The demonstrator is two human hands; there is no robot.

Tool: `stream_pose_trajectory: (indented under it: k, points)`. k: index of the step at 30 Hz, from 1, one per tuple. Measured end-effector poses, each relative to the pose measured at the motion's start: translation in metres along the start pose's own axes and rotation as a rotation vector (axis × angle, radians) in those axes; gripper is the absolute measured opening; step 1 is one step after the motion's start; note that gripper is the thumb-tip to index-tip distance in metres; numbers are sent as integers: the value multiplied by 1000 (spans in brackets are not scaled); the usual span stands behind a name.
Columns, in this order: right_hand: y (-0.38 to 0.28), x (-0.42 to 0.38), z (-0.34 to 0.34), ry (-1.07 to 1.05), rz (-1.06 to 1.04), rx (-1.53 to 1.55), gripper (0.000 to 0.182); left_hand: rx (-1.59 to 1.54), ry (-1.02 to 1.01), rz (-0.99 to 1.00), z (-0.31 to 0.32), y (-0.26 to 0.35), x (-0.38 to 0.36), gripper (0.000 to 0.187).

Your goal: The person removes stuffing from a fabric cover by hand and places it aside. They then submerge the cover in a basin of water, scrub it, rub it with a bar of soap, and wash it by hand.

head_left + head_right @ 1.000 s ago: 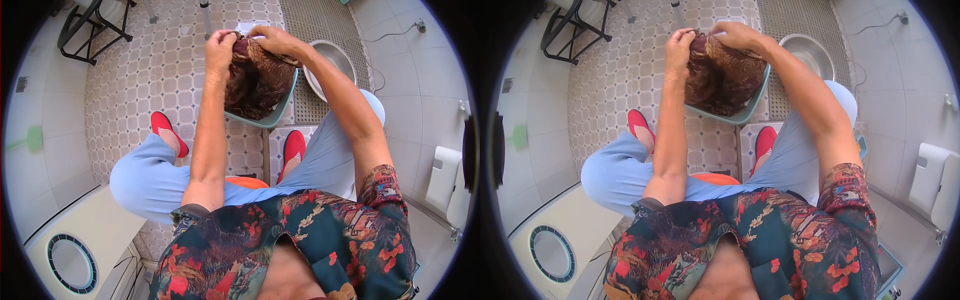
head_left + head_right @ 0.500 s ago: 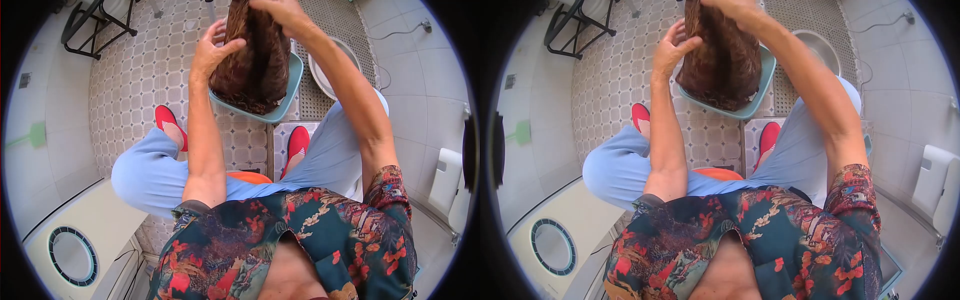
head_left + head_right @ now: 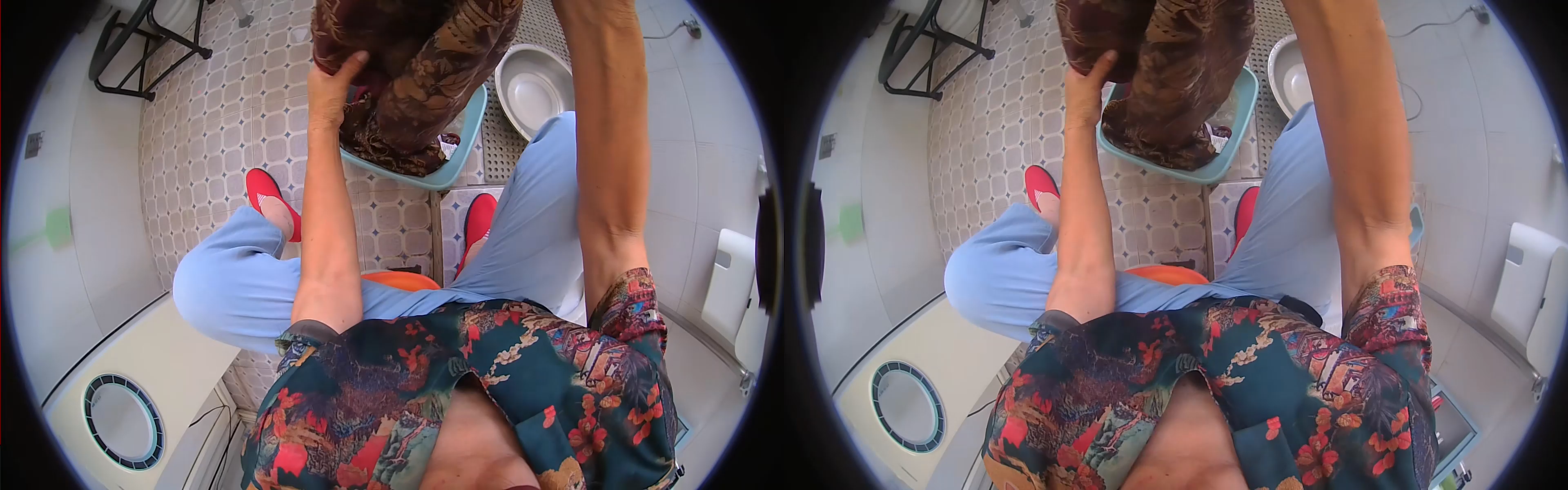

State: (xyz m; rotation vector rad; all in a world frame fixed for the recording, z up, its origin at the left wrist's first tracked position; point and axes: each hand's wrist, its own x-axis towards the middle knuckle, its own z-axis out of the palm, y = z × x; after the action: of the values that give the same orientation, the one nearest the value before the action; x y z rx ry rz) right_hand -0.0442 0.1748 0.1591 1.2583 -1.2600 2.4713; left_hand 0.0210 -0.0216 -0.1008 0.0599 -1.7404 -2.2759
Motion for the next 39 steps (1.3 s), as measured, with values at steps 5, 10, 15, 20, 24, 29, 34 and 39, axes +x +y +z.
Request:
stream_pose_trajectory:
  k: [5,10,15,20,24,29,34,39]
  points:
    - [33,-13,-45,84,359,-151,15,-56,188,3,-6,-2,6,30]
    - [85,-62,-82,-614,892,-1332,43,415,223,-23,-21,-33,4,20]
    - [118,-116,-86,-652,380,-1352,79,335,-28,-81,-6,3,0,18]
    - [101,-88,-44,-826,405,-1100,81,261,-291,-24,29,65,-4,20]
    - [101,-89,-34,-730,826,-879,58,131,-245,32,21,80,0,23]
    - [105,-86,-50,-303,814,-659,41,61,-207,19,9,40,7,35]
    - [76,-61,-44,69,809,-321,36,399,-93,-57,18,-35,-7,38]
    - [58,-43,-47,189,728,-244,20,622,-58,221,8,-81,-5,35]
